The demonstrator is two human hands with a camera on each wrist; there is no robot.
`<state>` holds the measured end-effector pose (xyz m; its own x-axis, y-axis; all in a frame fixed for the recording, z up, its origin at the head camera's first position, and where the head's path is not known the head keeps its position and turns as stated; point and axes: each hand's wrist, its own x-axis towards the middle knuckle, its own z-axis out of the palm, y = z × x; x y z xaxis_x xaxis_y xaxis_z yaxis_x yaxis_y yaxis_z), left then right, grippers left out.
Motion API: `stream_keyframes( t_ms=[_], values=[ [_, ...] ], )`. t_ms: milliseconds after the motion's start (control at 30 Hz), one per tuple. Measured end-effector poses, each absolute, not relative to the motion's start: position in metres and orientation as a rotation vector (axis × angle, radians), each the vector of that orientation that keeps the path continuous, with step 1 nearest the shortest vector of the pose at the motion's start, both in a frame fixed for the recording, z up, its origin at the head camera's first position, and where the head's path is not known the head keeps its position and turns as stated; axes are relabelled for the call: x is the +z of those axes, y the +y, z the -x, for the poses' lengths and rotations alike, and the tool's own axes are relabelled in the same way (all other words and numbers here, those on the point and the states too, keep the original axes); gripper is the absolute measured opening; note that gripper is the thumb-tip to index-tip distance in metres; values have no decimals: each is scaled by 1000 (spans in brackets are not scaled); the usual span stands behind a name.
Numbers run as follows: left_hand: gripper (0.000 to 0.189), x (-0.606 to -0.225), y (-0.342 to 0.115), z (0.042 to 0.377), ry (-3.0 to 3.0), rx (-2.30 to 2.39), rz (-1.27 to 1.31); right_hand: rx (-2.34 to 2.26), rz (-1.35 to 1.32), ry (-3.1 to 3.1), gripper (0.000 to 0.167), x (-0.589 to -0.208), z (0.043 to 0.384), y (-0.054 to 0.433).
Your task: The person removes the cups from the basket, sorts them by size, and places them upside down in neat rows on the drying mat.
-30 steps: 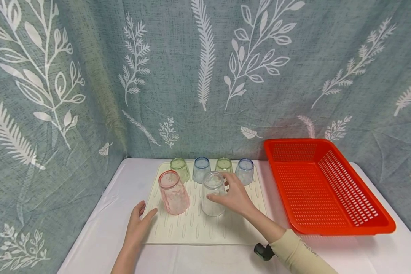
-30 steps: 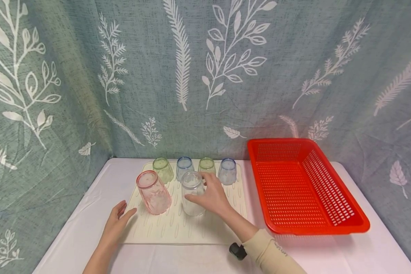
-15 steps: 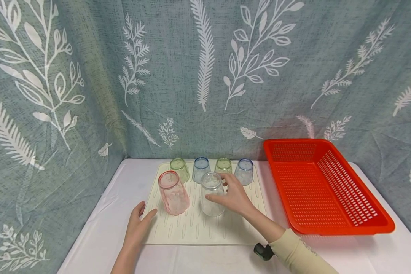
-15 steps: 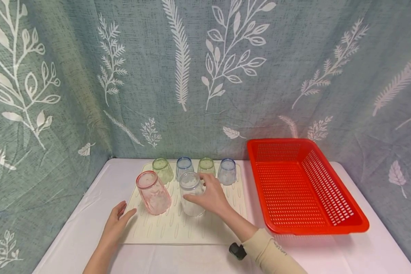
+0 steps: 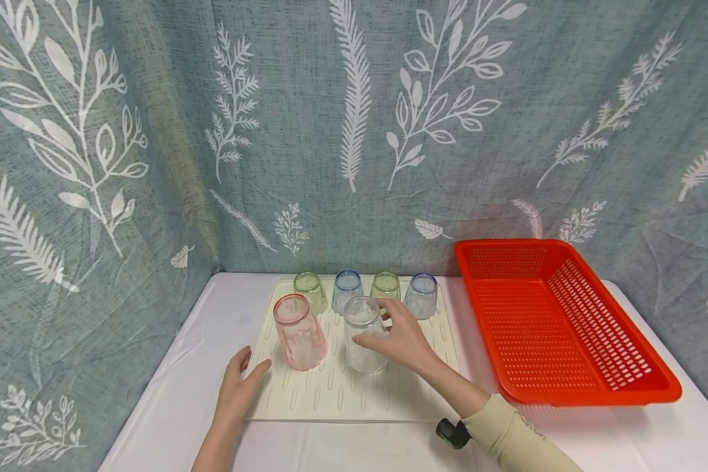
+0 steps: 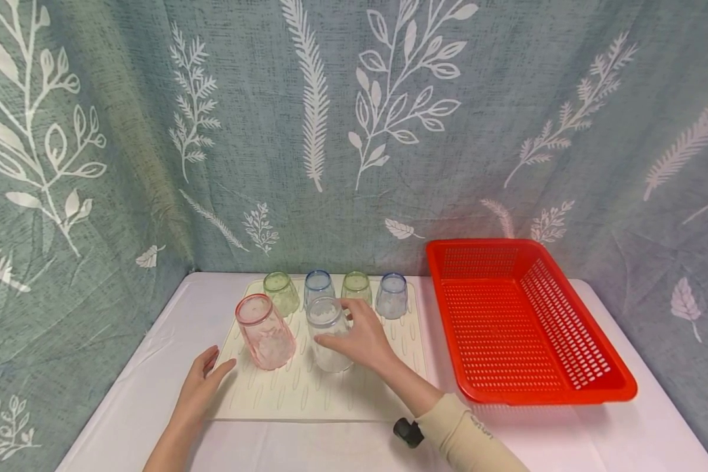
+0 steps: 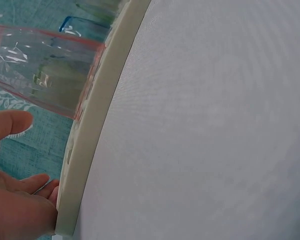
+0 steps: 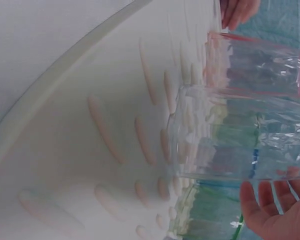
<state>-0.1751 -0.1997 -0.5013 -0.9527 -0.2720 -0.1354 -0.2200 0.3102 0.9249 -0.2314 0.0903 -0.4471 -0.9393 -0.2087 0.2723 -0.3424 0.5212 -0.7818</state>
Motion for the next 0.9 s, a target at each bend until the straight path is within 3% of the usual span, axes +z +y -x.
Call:
stream_keyframes(
  t_ms=[900],
  values=[
    [78, -503, -198, 174, -2510, -1747, -465, 1437, -468, -2557, 68, -452, 230, 84]
  ],
)
